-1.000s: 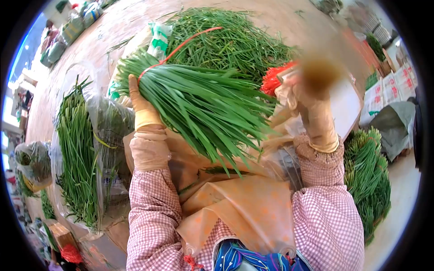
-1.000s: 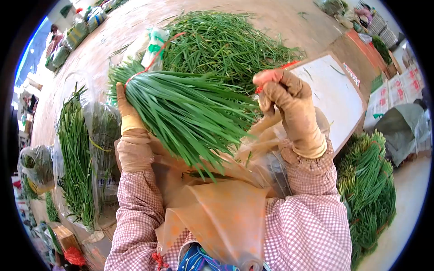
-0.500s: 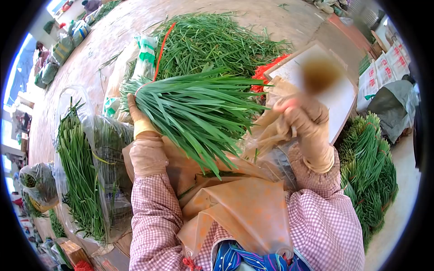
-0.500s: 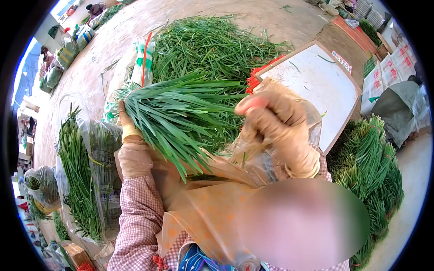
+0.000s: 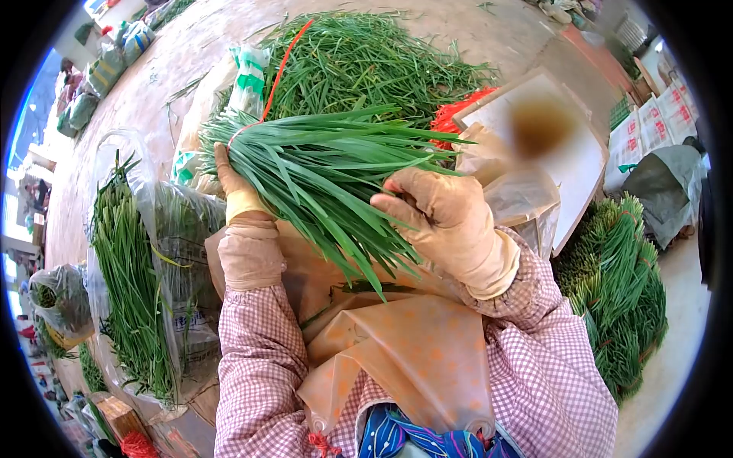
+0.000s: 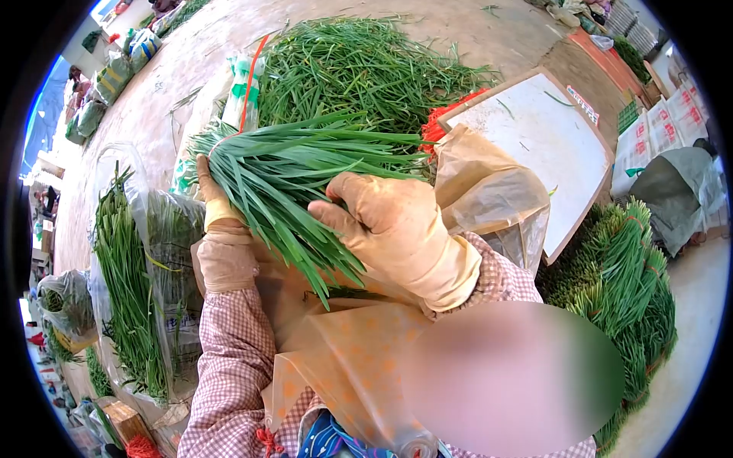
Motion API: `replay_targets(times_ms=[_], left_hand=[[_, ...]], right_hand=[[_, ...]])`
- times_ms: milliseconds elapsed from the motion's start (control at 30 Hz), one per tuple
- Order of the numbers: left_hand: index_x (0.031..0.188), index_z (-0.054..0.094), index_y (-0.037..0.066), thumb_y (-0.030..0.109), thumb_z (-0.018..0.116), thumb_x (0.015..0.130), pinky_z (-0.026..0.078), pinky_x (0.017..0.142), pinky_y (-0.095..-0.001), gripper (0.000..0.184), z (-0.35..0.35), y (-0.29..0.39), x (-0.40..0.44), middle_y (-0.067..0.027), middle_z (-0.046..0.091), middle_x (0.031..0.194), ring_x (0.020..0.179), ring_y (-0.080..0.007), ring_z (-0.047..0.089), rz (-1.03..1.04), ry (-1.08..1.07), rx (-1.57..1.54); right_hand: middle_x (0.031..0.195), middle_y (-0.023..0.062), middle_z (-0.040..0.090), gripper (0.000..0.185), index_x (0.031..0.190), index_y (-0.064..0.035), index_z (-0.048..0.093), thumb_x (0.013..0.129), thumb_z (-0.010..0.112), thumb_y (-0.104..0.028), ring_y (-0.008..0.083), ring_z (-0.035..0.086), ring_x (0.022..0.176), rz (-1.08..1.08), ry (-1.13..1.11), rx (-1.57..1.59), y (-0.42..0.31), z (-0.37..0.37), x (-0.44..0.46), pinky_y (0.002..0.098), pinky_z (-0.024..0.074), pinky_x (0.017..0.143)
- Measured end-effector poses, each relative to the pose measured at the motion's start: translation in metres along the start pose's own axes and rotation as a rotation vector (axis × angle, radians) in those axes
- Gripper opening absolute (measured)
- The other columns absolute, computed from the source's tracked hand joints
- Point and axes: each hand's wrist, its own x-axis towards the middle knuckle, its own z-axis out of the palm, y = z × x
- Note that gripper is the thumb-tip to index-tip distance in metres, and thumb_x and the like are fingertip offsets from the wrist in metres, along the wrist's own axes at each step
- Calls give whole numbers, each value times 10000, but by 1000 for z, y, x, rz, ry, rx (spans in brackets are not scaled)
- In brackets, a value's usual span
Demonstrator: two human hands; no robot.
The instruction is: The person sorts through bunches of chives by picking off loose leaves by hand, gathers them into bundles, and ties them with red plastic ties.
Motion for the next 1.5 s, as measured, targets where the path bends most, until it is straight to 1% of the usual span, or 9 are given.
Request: replay_targets(times_ms=[367,533,633,833,1133,1167,1233,1267,1500], left_hand=[[1320,475,22,639,500,839,470,968,-469,782,11,3,-3,-164,564,1258,1083,-328,584,89,-267,-49],[1371,416,26,664,498,824,442,1004,-491,845,2,6,7,-173,534,1290,1145,-338,548,127,-335,-11],[1448,296,62,640,489,843,389,1053,-517,858,2,2,10,-164,403,1424,1260,-331,455,-102,-806,-410],[1456,301,114,600,467,877,382,1061,-500,774,4,-1,11,-144,362,1465,1283,-327,432,114,-535,-155],[1449,275,37,633,491,849,374,1067,-460,873,16,1,-3,-161,395,1422,1252,-300,448,183,-442,-56],[1445,284,38,655,484,839,380,1066,-462,888,-7,1,20,-162,414,1407,1246,-304,456,-103,-949,-396],[1443,289,39,669,475,835,389,1059,-463,895,1,3,10,-163,423,1399,1239,-305,464,48,-684,-204],[1440,295,39,682,466,831,398,1052,-463,902,5,3,6,-164,433,1391,1233,-305,472,189,-420,-15],[1439,309,60,683,441,848,414,1038,-459,869,10,0,4,-146,435,1398,1236,-300,475,209,-519,-29]], right_hand=[[691,39,612,131,906,-67,646,779,672,-43,188,573,543,-401,165,295,2,-31,-20,288,449,490],[785,45,616,153,1044,19,604,918,518,23,78,510,622,70,712,467,16,-76,-10,198,397,532],[853,13,649,95,984,-17,650,903,609,-48,57,523,652,352,300,529,23,-83,-21,197,416,565],[598,53,563,237,850,2,654,869,686,-232,84,462,543,421,-206,242,30,-43,-5,266,403,505],[602,-34,535,131,859,-24,637,912,617,-142,55,454,527,475,-68,652,36,-9,3,208,369,482],[621,-26,546,116,854,-32,639,911,617,-130,55,454,506,479,-33,867,36,-21,3,204,360,461],[666,-4,584,84,862,-41,652,903,622,-107,57,475,465,540,49,1197,35,-38,4,197,353,415],[666,-4,584,84,862,-41,652,903,622,-107,57,475,465,539,47,1198,33,-41,5,197,353,415],[651,11,600,293,851,20,670,907,647,-266,64,500,500,565,-338,537,29,-22,6,222,405,470]])
